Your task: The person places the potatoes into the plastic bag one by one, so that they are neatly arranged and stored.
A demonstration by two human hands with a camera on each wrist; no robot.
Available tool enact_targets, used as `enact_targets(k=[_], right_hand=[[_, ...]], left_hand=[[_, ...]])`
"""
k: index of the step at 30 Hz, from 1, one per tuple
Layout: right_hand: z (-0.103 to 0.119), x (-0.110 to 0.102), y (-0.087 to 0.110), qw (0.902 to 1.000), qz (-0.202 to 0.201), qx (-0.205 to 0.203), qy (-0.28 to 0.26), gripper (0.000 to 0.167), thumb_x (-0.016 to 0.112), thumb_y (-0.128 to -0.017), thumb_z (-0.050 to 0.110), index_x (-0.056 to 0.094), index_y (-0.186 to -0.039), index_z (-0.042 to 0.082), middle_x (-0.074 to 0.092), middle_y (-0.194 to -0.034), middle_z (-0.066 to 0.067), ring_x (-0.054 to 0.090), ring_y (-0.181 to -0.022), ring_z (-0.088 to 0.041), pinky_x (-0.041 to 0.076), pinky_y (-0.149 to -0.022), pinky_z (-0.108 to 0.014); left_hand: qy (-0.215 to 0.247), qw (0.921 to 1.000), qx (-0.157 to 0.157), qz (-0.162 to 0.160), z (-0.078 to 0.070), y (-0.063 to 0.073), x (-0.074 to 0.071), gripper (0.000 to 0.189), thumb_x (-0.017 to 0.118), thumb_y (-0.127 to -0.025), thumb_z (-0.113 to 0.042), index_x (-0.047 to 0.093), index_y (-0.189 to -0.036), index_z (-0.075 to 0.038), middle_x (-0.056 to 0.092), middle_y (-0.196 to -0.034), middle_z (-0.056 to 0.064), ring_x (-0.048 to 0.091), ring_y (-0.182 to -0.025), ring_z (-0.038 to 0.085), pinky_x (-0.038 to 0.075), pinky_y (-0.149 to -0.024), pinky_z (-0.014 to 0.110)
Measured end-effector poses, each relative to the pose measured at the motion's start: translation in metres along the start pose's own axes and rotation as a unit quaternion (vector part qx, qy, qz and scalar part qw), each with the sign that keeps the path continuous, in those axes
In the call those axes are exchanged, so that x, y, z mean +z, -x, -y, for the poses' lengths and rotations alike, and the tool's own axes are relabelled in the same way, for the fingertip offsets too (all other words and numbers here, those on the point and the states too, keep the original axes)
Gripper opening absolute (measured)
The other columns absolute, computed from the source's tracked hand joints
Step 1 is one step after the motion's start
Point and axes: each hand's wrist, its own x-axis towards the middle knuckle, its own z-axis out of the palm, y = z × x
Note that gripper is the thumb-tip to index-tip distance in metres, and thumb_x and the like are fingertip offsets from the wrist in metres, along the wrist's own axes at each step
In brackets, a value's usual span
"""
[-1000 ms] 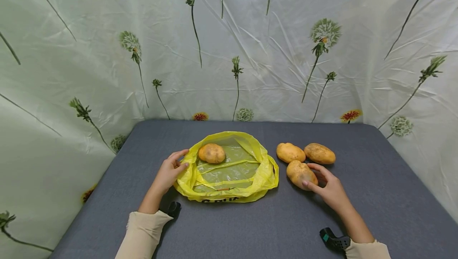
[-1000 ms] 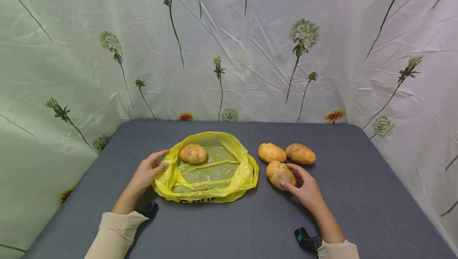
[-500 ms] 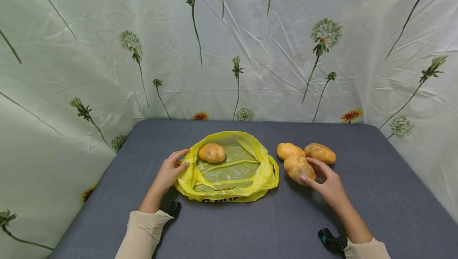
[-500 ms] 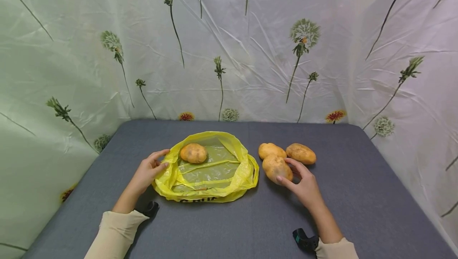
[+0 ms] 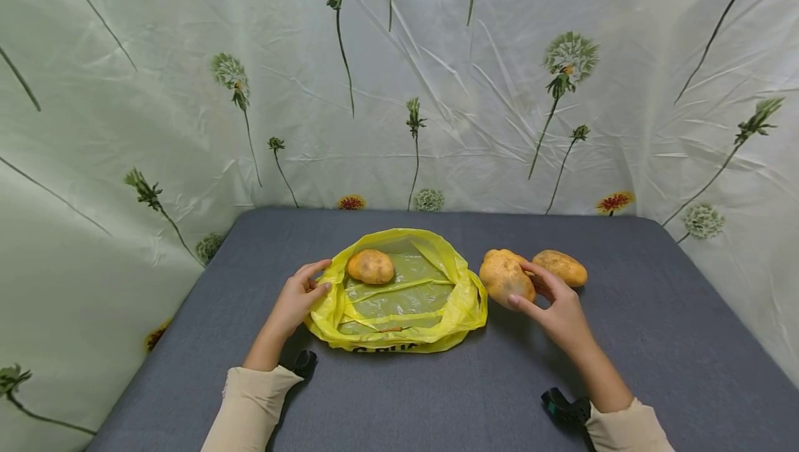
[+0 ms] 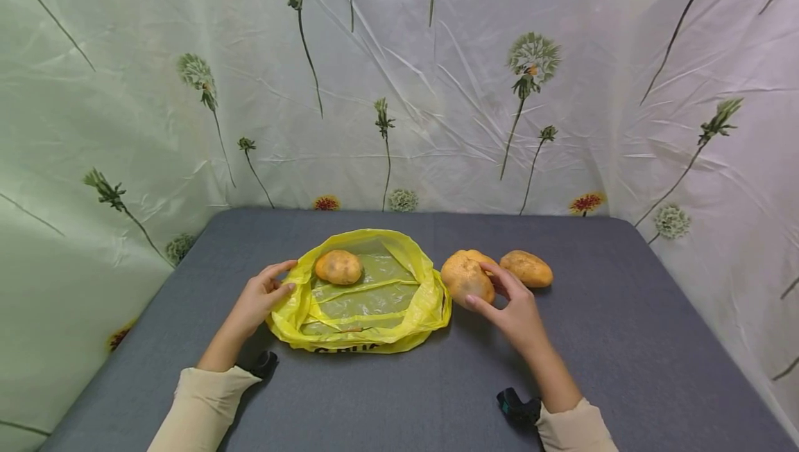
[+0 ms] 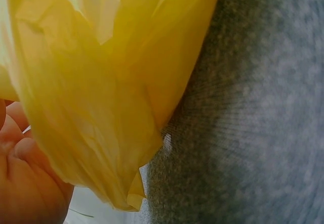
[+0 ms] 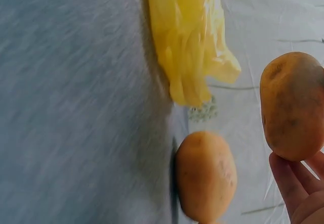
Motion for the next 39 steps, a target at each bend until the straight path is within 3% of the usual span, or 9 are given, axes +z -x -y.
enact_targets(k=[6,12,15,21,39], right_hand=[[0.019,0.015,-0.017,0.9999,0.012,-0.011,0.002,0.057,0.074,-0.071,-0.001,0.050,-0.123,-0.002,0.052,-0.118,-0.019,0.055,-0.099,-0.024,0.041,-0.076,-0.014],[0.052,0.033,-0.033,0.9994,0.028,0.001,-0.018,0.052,0.070,-0.075,-0.001,0.048,-0.122,-0.009,0.048,-0.117,-0.025,0.052,-0.100,-0.039,0.046,-0.078,-0.040],[0.041,0.046,-0.040,0.9988,0.043,0.007,-0.025,0.054,0.070,-0.077,0.006,0.047,-0.124,-0.004,0.047,-0.120,-0.022,0.051,-0.102,-0.037,0.044,-0.079,-0.045],[0.022,0.069,-0.052,0.9977,0.063,0.005,-0.025,0.057,0.071,-0.078,0.021,0.048,-0.127,0.004,0.048,-0.122,-0.015,0.053,-0.102,-0.029,0.045,-0.080,-0.042],[0.017,0.123,-0.079,0.9891,0.130,0.070,-0.002,0.057,0.068,-0.080,0.029,0.047,-0.128,0.009,0.048,-0.122,-0.013,0.052,-0.100,-0.026,0.047,-0.073,-0.038]], left_hand=[[0.001,1.0000,0.003,0.002,0.000,0.000,0.000,0.042,0.059,-0.086,-0.002,0.050,-0.127,-0.002,0.046,-0.122,0.013,0.044,-0.073,0.020,0.040,-0.056,0.024],[0.002,1.0000,0.009,0.000,0.001,0.000,0.000,0.041,0.059,-0.086,-0.002,0.051,-0.126,-0.001,0.047,-0.121,0.014,0.045,-0.071,0.019,0.040,-0.055,0.023],[0.005,0.9999,0.009,0.001,0.001,0.000,0.000,0.041,0.059,-0.085,-0.002,0.051,-0.126,0.000,0.047,-0.121,0.015,0.045,-0.071,0.018,0.040,-0.055,0.023],[0.010,0.9999,0.007,0.002,0.001,0.000,-0.001,0.041,0.059,-0.086,-0.003,0.051,-0.126,-0.001,0.047,-0.122,0.014,0.045,-0.071,0.019,0.040,-0.054,0.023],[0.005,1.0000,0.008,0.001,0.000,0.000,-0.001,0.041,0.059,-0.086,-0.003,0.050,-0.126,-0.001,0.047,-0.120,0.014,0.044,-0.071,0.020,0.039,-0.054,0.023]])
